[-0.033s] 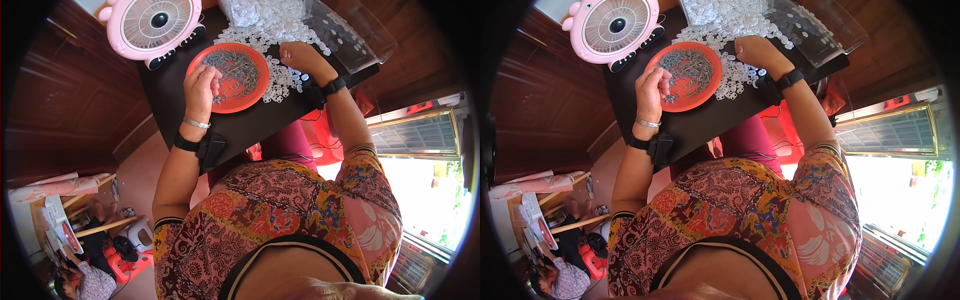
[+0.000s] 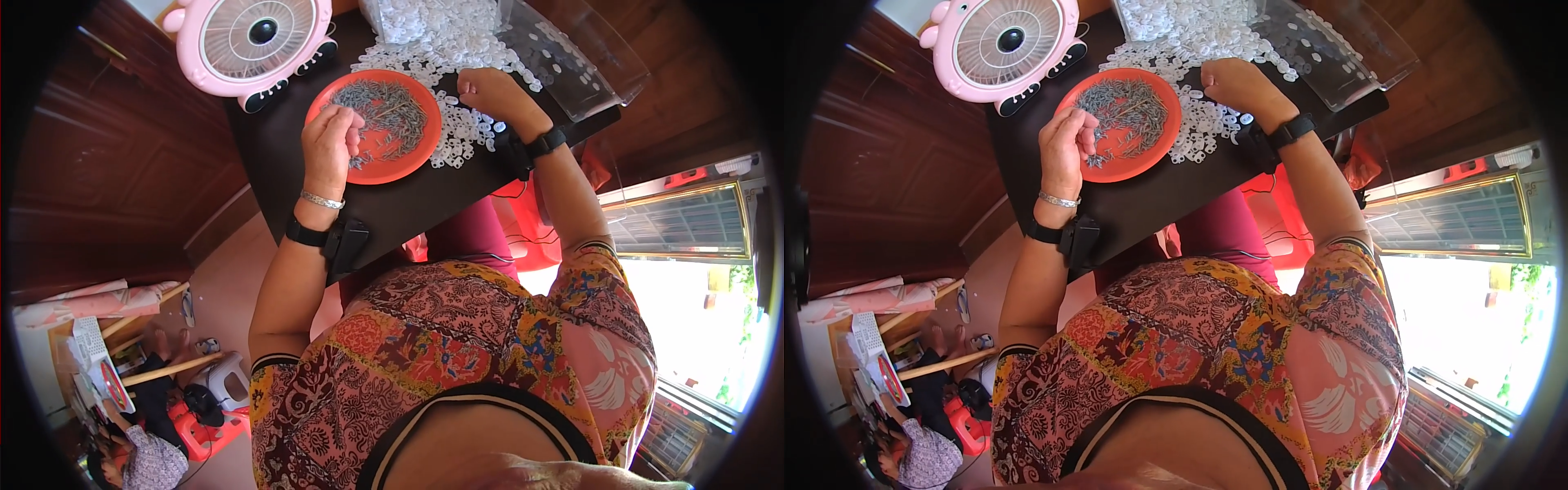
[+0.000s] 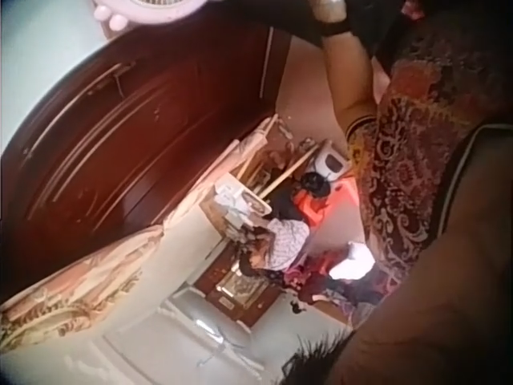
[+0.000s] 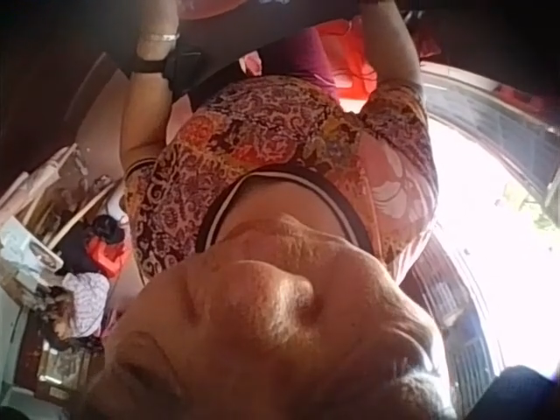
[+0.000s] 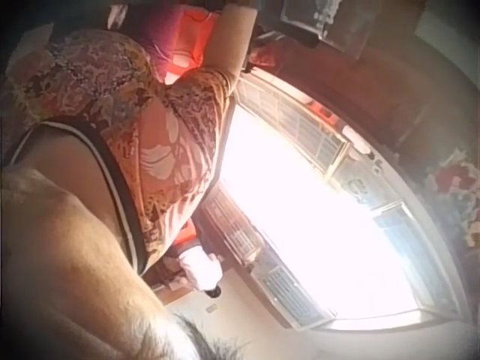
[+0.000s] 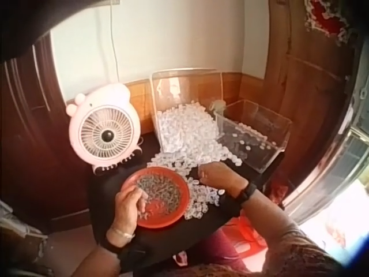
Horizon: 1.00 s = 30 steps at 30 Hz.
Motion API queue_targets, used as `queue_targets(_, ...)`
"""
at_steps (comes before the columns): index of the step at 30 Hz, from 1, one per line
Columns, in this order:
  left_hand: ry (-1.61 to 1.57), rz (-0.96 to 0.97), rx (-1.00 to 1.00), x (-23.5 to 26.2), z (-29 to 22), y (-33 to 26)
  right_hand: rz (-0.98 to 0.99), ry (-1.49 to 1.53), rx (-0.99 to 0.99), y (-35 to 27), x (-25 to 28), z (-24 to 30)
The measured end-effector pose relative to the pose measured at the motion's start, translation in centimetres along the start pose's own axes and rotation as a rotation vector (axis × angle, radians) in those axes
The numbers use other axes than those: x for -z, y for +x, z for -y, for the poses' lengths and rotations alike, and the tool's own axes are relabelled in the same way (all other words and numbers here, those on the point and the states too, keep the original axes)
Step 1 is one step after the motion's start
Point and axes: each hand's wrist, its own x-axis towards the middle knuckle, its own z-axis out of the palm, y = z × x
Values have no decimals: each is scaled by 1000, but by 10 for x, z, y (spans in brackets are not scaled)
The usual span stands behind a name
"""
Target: Assembling small plastic components by inserting metal pins into plastic rings.
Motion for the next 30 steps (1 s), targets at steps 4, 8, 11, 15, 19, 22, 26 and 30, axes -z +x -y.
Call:
queue_targets(4, 8, -17, -5, 0, -1, 0, 5, 263, 10, 5, 8, 18)
queue_targets(8, 76, 71, -17, -3, -3, -2, 74, 621, 142, 12, 16, 66)
queue_targets(11, 101, 106, 7, -4, -2, -2, 132, 703, 257, 17, 19, 102)
queue_targets(15, 4, 103, 43, -2, -1, 0, 108, 650, 315, 26, 17, 123)
queue_targets(19, -28, 66, 64, 1, -7, 1, 78, 679, 322, 34, 11, 125)
queue_targets(22, -92, 67, 21, 2, -9, 2, 83, 859, 283, 41, 3, 125)
queue_targets(26, -104, 97, 27, 3, -9, 2, 63, 1040, 272, 43, -2, 128)
queue_targets(30, -52, 141, 77, 3, -12, 1, 78, 1058, 258, 44, -2, 130)
